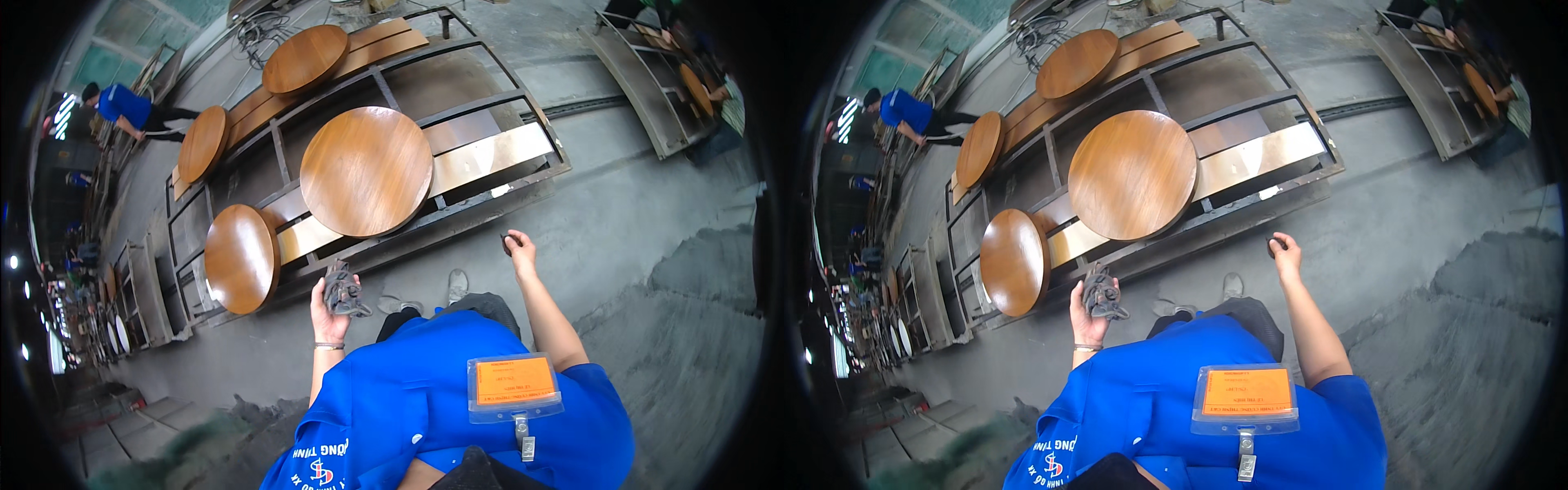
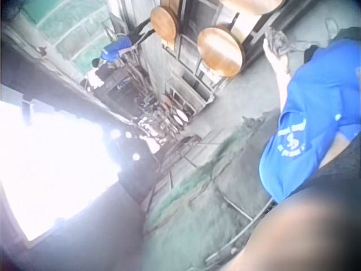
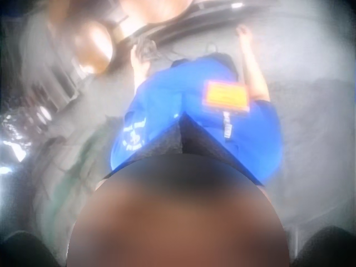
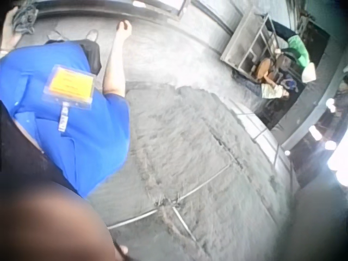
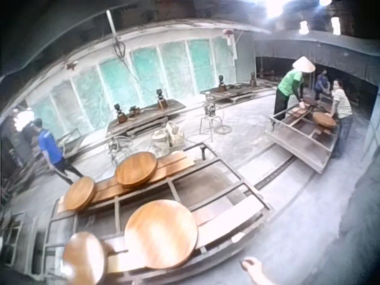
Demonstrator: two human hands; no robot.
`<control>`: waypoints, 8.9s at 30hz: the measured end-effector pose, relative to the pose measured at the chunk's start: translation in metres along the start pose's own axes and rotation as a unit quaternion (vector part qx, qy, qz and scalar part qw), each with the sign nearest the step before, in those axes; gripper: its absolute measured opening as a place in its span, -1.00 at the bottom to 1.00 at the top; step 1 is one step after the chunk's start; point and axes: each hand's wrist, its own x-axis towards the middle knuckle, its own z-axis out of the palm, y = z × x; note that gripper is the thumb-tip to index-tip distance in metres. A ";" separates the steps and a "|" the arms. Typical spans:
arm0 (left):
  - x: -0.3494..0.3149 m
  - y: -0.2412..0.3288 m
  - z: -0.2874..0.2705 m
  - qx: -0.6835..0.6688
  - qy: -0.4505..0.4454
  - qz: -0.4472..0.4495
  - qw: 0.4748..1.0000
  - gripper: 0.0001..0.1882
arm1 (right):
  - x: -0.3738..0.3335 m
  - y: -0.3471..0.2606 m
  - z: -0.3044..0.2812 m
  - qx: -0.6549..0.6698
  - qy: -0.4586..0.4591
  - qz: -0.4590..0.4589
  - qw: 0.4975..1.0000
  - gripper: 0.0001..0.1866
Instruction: The person rubs a small dark block over the surface of round wooden tables, then wipes each table with a cloth. The person repeats this sequence on multiple tables placed on a metal rack.
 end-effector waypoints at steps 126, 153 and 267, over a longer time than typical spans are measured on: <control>0.084 0.603 -0.427 0.512 -0.028 0.021 0.858 -0.28 | -0.227 0.000 0.916 -0.357 0.223 -0.470 0.776 -0.76; 0.077 0.595 -0.430 0.528 0.009 0.036 0.848 -0.41 | -0.253 0.011 0.899 -0.370 0.065 -0.477 0.795 -0.76; 0.079 0.589 -0.451 0.465 0.045 0.080 0.881 -0.39 | -0.376 0.077 0.746 -0.331 0.215 -0.427 0.813 -0.73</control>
